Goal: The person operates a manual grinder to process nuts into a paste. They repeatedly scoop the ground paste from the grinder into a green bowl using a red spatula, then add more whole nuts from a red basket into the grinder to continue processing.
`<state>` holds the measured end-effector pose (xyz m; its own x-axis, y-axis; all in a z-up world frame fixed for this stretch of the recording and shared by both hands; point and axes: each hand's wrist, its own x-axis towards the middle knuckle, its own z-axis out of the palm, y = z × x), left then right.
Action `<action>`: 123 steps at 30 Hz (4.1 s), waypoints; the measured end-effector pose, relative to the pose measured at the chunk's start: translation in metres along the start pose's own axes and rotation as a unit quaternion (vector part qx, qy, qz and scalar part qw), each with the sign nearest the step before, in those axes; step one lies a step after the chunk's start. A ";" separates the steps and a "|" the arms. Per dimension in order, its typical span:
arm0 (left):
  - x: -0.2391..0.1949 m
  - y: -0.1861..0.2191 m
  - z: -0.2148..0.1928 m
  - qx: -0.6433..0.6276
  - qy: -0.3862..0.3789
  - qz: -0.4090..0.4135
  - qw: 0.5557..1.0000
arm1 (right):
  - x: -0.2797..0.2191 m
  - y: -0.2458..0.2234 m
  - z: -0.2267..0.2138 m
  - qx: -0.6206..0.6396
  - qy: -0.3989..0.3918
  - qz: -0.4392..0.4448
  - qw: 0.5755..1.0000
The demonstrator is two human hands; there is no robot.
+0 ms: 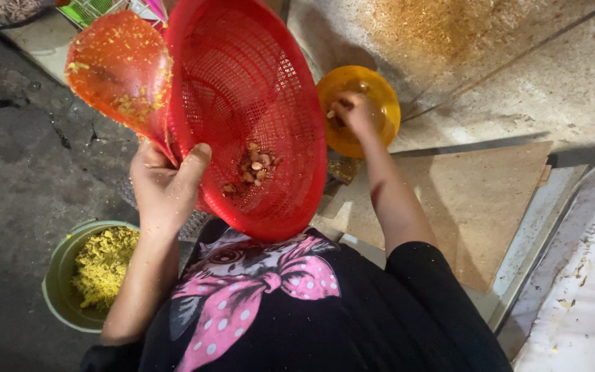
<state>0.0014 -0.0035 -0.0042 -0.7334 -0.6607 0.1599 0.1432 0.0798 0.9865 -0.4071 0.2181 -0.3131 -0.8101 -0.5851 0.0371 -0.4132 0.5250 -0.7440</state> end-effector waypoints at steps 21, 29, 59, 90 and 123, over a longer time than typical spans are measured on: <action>-0.053 0.031 -0.038 -0.058 -0.109 0.109 0.986 | -0.108 -0.220 0.117 -0.048 -0.065 -0.205 0.975; -0.059 0.039 -0.027 0.030 -0.189 0.170 0.967 | -0.208 -0.269 0.141 0.146 -0.181 -0.105 0.967; -0.044 -0.132 -0.129 -0.191 0.150 -0.095 0.965 | -0.097 -0.072 -0.018 0.747 0.240 0.256 0.564; -0.108 -0.338 -0.267 0.117 0.339 -0.221 0.907 | 0.002 0.036 -0.005 -0.287 0.157 0.145 0.934; 0.119 -0.249 0.101 0.138 0.110 0.047 0.983 | -0.026 -0.008 -0.070 0.227 0.049 0.082 0.969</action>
<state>-0.1888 -0.0262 -0.2267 -0.5592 -0.7841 0.2692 -0.0050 0.3279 0.9447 -0.4115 0.2720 -0.2614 -0.8943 -0.4435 -0.0599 -0.0682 0.2674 -0.9612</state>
